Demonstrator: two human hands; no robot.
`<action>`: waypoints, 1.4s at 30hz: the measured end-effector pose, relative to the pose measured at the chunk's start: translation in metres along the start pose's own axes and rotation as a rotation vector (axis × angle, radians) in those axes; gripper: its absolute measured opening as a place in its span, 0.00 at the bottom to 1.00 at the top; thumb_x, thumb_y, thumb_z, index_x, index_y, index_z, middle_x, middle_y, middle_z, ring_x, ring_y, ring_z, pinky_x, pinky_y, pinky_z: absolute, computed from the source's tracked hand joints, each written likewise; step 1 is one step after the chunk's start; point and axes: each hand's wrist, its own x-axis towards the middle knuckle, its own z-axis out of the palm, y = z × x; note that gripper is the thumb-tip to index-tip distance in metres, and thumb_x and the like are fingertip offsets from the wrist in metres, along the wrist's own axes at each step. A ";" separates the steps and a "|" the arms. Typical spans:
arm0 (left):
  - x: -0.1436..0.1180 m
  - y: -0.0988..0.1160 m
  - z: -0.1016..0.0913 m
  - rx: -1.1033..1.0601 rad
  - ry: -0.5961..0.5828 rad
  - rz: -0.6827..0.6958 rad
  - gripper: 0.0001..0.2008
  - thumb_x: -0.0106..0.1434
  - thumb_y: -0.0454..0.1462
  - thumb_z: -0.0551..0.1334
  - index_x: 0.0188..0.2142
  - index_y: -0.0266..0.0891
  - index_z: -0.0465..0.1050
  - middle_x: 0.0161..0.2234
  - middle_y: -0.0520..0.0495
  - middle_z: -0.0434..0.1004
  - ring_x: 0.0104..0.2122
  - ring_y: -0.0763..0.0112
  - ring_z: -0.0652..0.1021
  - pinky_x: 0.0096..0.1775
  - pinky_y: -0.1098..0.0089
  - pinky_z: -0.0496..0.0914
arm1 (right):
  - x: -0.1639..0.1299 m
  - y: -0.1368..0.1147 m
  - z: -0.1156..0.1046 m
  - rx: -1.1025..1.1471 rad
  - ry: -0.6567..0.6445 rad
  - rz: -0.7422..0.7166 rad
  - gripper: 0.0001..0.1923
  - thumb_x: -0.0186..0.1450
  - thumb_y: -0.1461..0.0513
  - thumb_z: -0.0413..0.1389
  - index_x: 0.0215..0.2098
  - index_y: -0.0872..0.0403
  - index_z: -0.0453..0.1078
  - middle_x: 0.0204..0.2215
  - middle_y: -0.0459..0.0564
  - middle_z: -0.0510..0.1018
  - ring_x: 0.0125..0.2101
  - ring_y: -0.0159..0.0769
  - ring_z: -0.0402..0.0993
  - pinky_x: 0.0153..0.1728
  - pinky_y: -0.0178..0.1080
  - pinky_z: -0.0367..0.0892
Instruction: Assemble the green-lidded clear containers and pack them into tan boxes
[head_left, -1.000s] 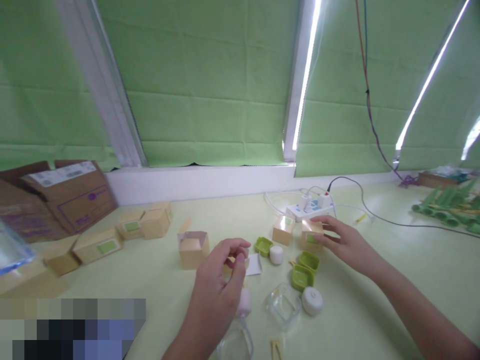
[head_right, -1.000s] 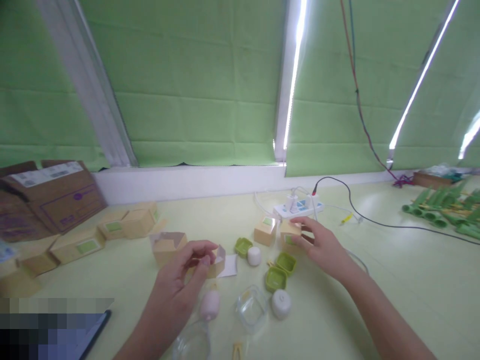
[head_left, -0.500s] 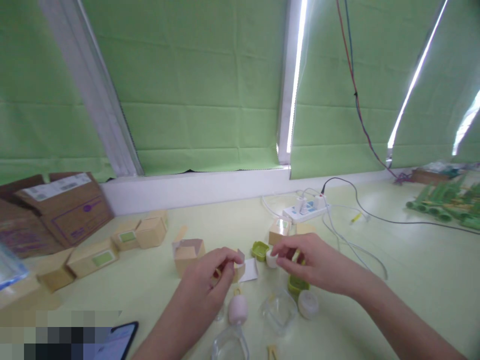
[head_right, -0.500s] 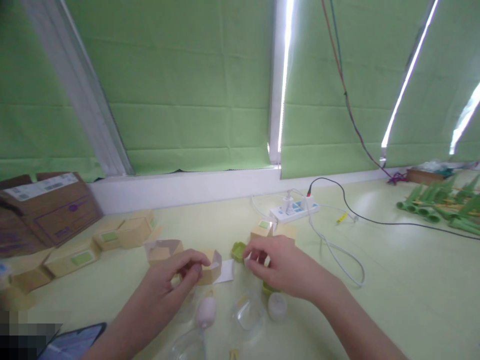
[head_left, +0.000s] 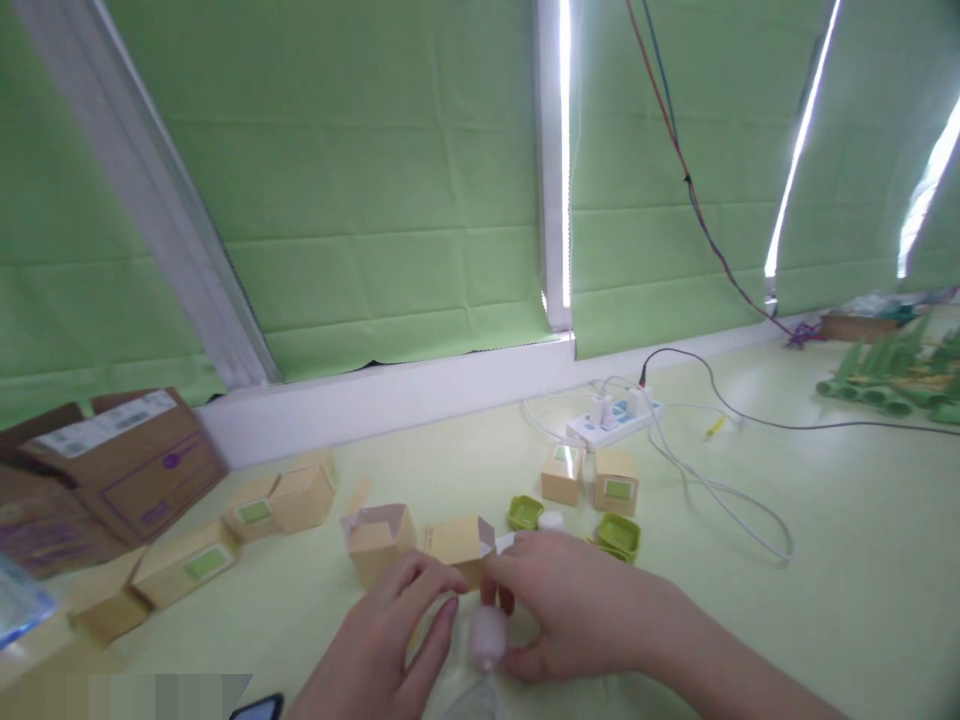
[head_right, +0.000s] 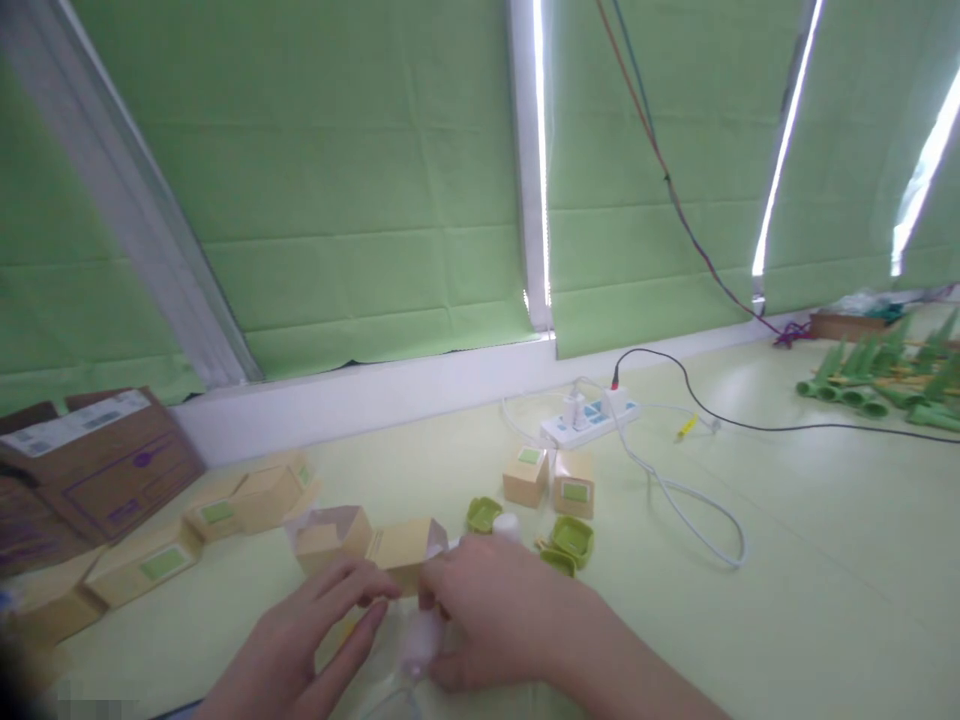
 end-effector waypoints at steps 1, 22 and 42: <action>0.002 0.001 0.001 -0.006 0.001 0.013 0.11 0.70 0.35 0.53 0.41 0.46 0.75 0.40 0.47 0.79 0.42 0.63 0.79 0.45 0.66 0.72 | -0.002 0.003 -0.003 0.041 0.027 0.019 0.18 0.56 0.55 0.65 0.43 0.53 0.75 0.38 0.53 0.82 0.38 0.46 0.78 0.36 0.39 0.67; 0.055 0.023 0.031 0.512 -0.338 -0.013 0.20 0.48 0.19 0.58 0.31 0.40 0.81 0.36 0.38 0.85 0.37 0.54 0.81 0.40 0.60 0.71 | -0.022 0.033 0.001 0.347 0.350 0.171 0.14 0.56 0.62 0.63 0.42 0.52 0.77 0.37 0.49 0.81 0.38 0.41 0.74 0.41 0.40 0.67; 0.030 0.014 0.029 -0.011 0.269 0.211 0.16 0.65 0.26 0.56 0.47 0.40 0.76 0.38 0.45 0.82 0.39 0.64 0.81 0.42 0.66 0.73 | -0.013 0.018 0.017 0.128 0.297 0.256 0.09 0.62 0.58 0.60 0.38 0.53 0.78 0.35 0.53 0.83 0.40 0.46 0.75 0.41 0.42 0.64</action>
